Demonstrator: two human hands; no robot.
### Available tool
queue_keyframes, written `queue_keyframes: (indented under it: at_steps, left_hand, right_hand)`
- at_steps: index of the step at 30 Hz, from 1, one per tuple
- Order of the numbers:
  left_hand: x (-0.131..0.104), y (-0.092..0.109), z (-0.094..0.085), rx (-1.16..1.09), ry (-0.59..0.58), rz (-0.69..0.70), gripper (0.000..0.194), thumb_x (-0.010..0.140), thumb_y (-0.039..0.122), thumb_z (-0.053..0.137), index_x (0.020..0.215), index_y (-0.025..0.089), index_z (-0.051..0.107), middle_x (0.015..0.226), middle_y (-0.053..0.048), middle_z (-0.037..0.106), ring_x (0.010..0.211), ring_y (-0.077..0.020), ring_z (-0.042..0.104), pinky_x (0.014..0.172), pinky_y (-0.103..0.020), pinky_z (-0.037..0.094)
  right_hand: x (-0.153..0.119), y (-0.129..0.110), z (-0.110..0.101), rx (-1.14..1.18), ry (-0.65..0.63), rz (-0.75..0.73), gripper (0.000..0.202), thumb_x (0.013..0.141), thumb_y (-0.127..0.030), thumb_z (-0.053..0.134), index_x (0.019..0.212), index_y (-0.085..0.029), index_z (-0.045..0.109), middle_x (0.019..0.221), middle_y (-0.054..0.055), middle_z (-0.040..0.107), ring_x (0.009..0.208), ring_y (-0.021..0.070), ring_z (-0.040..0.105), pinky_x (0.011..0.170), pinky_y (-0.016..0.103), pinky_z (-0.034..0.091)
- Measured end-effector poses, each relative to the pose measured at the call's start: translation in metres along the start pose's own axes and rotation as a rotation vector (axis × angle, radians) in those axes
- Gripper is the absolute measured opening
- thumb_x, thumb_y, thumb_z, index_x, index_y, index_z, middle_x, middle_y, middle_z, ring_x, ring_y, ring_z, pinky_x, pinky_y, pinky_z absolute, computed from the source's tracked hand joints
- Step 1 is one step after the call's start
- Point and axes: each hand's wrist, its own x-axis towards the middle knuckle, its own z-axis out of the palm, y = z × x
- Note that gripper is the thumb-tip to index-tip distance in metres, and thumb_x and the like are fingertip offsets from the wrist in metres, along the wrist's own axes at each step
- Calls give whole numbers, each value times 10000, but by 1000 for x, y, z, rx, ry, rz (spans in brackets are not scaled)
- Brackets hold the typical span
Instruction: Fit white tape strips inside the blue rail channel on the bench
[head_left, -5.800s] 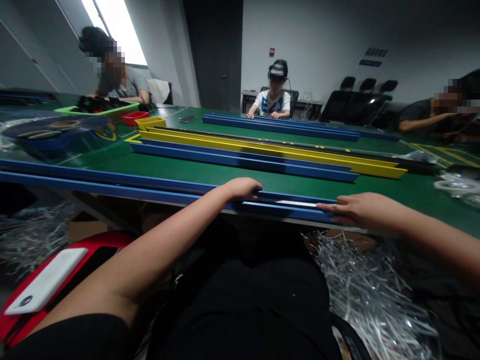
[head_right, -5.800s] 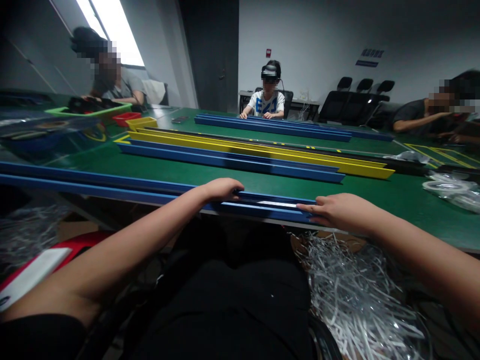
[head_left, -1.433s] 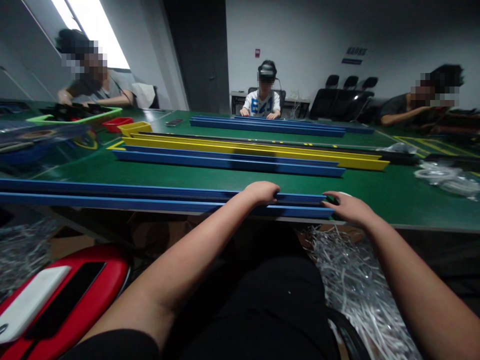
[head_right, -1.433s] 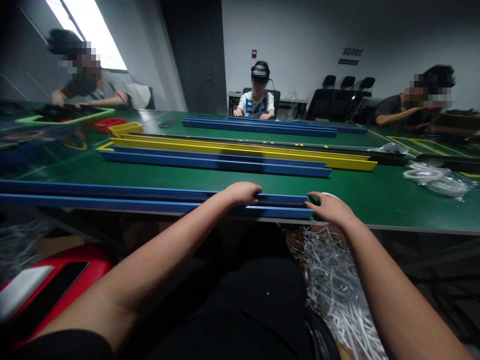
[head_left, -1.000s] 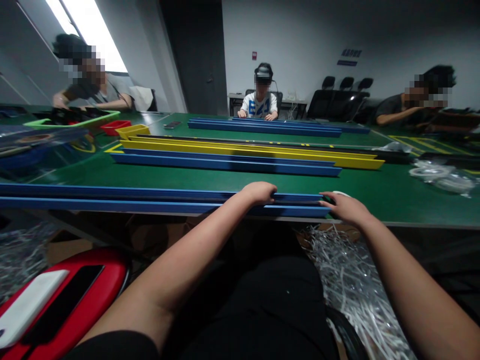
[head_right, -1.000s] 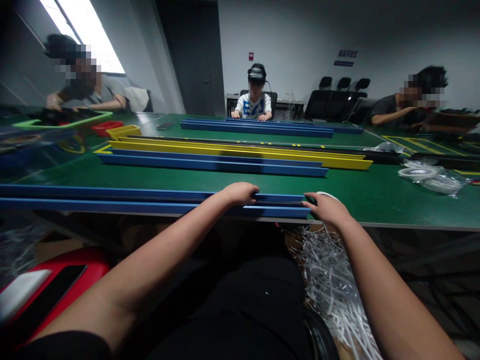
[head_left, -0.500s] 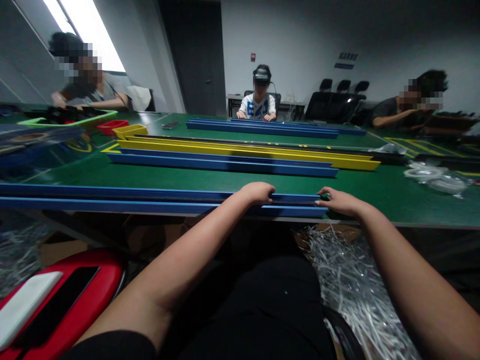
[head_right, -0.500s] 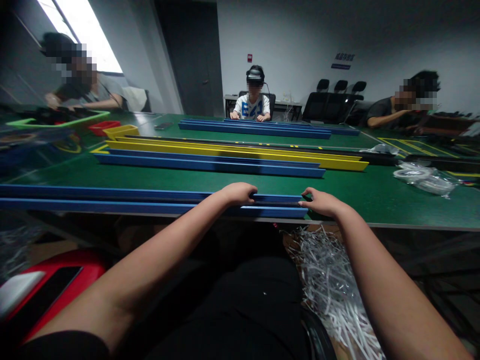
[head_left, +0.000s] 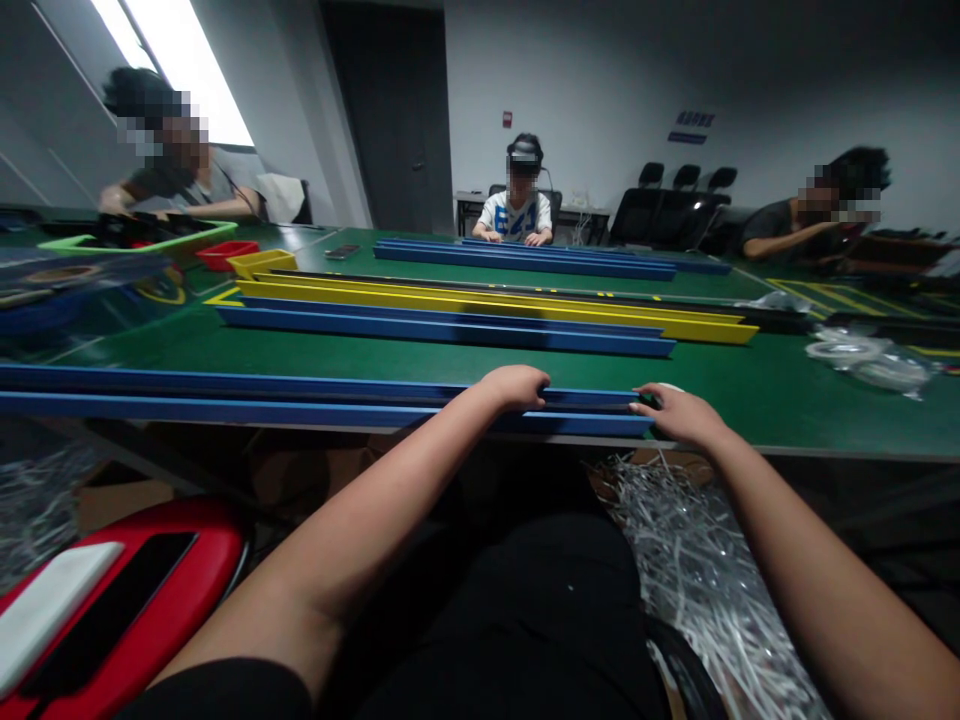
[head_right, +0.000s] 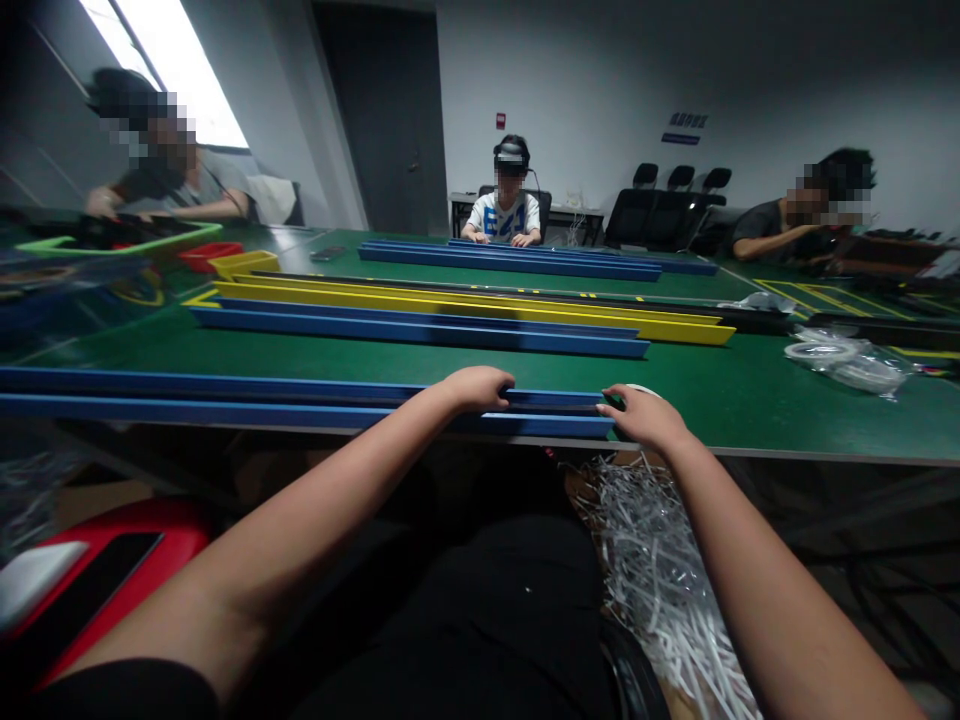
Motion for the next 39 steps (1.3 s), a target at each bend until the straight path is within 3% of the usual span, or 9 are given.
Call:
queue_keyframes:
  at_steps: [9, 18, 29, 39]
  left_hand:
    - [-3, 2, -2, 1, 0, -4, 352, 806, 370, 584, 1126, 247, 663, 1080, -71, 729, 943, -236, 676, 716, -286, 487]
    - [-1, 1, -2, -7, -20, -3, 335, 802, 367, 576, 1096, 238, 673, 1072, -77, 728, 930, -235, 674, 713, -285, 483]
    - [-1, 0, -1, -13, 0, 5, 343, 799, 371, 577, 1107, 247, 664, 1081, -72, 730, 927, -232, 678, 701, -286, 482]
    - [-1, 0, -1, -31, -2, -2, 340, 791, 371, 582, 1096, 252, 674, 1068, -71, 731, 921, -235, 680, 706, -289, 490]
  right_hand:
    - [19, 14, -1, 97, -109, -3, 619, 766, -680, 559, 1208, -248, 590, 1163, 113, 699, 1013, 288, 661, 810, 374, 509]
    - [27, -2, -1, -29, -111, 83, 500, 800, -540, 546, 1182, -219, 579, 1062, 131, 721, 893, 276, 674, 710, 344, 480]
    - [21, 16, -3, 150, -93, -60, 573, 765, -688, 550, 1138, -258, 618, 1089, 73, 712, 963, 260, 658, 783, 347, 503]
    - [18, 14, -5, 177, -92, -30, 608, 729, -704, 589, 1136, -254, 623, 1056, 69, 719, 952, 264, 671, 794, 355, 519]
